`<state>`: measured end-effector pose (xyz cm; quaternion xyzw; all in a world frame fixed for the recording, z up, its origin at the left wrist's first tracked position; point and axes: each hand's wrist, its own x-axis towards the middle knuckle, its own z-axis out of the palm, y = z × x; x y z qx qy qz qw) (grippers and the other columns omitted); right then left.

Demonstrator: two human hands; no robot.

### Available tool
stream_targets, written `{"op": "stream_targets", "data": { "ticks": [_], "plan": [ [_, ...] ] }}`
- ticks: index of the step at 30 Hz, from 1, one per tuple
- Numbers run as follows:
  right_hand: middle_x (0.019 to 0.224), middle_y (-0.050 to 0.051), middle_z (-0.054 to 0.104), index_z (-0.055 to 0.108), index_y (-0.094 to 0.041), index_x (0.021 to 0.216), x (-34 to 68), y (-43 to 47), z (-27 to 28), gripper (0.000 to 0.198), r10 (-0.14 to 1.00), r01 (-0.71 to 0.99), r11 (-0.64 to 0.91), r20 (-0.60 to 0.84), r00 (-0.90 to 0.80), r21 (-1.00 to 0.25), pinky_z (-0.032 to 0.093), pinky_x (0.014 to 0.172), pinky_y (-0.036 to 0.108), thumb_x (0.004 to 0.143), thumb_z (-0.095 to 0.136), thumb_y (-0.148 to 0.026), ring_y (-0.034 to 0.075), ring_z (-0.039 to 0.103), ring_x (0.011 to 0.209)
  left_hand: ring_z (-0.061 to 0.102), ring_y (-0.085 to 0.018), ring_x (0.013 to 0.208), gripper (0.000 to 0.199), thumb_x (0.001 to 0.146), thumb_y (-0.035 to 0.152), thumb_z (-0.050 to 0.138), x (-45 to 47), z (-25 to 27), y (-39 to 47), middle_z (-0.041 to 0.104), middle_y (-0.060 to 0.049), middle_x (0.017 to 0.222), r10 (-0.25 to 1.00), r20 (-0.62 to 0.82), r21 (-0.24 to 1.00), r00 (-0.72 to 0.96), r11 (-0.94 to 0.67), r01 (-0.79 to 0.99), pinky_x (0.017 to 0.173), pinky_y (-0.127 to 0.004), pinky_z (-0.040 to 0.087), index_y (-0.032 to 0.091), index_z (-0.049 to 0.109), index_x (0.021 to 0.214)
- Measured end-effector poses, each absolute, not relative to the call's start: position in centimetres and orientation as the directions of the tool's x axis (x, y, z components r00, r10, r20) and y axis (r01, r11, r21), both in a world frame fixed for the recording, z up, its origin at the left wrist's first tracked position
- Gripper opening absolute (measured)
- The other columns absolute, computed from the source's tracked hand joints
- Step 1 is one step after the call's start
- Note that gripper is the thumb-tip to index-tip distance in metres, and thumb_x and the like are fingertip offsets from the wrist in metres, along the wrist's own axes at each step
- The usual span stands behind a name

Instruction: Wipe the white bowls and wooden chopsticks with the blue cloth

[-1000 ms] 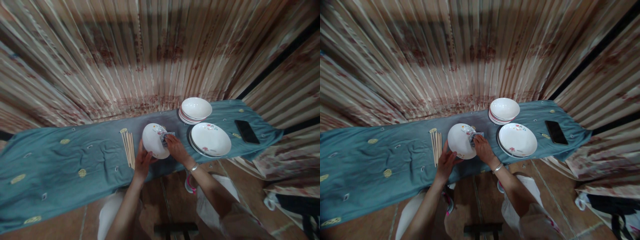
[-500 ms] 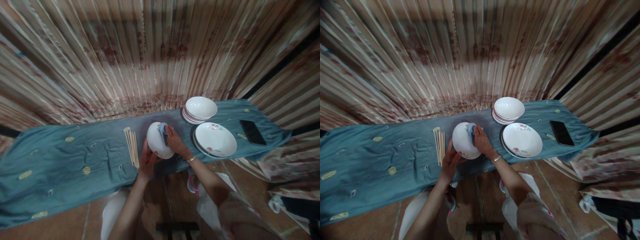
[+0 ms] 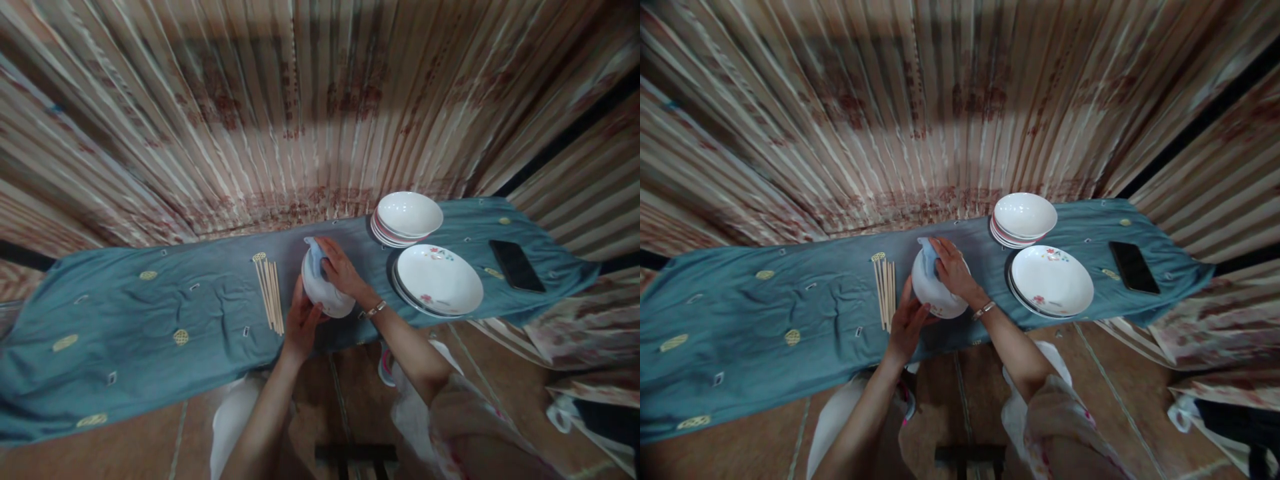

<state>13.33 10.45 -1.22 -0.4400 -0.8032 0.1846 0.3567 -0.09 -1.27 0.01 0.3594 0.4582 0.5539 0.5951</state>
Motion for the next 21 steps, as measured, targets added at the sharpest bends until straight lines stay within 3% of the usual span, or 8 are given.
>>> {"op": "stream_targets", "data": {
  "ticks": [10,16,21],
  "plan": [
    [0.144,0.011,0.038,0.045,-0.017,0.133,11.0,8.0,1.5,0.043,0.756,0.500,0.653,0.448,-0.478,-0.569,0.021,0.118,0.044,0.092,0.031,-0.015,0.020,0.023,0.142,0.065,-0.026,0.101,0.092,0.071,0.039,0.073,-0.4,0.0,-1.0,0.064,-0.008,0.124,0.985,-0.173,0.922,-0.014,0.157,-0.353,0.069,-0.033,0.060,0.028,0.025,0.148],
    [0.143,0.016,0.039,0.049,-0.012,0.127,10.7,6.9,1.6,0.045,0.650,0.455,0.759,0.499,-0.574,-0.466,0.026,0.115,0.048,0.086,0.033,-0.005,0.023,0.022,0.142,0.066,-0.025,0.097,0.095,0.069,0.040,0.075,-0.6,-0.8,-1.1,0.068,-0.010,0.112,0.983,-0.179,0.912,-0.040,0.151,-0.381,0.069,-0.035,0.060,0.024,0.024,0.148],
    [0.135,0.014,0.049,0.053,-0.013,0.124,11.2,7.5,1.7,0.038,0.668,0.533,0.742,0.506,-0.545,-0.406,0.027,0.113,0.046,0.091,0.035,-0.012,0.024,0.032,0.136,0.067,-0.021,0.087,0.093,0.070,0.038,0.074,-0.3,-0.6,-1.1,0.070,-0.006,0.102,0.986,-0.168,0.914,-0.018,0.149,-0.378,0.067,-0.033,0.060,0.027,0.025,0.148]
  ]
}}
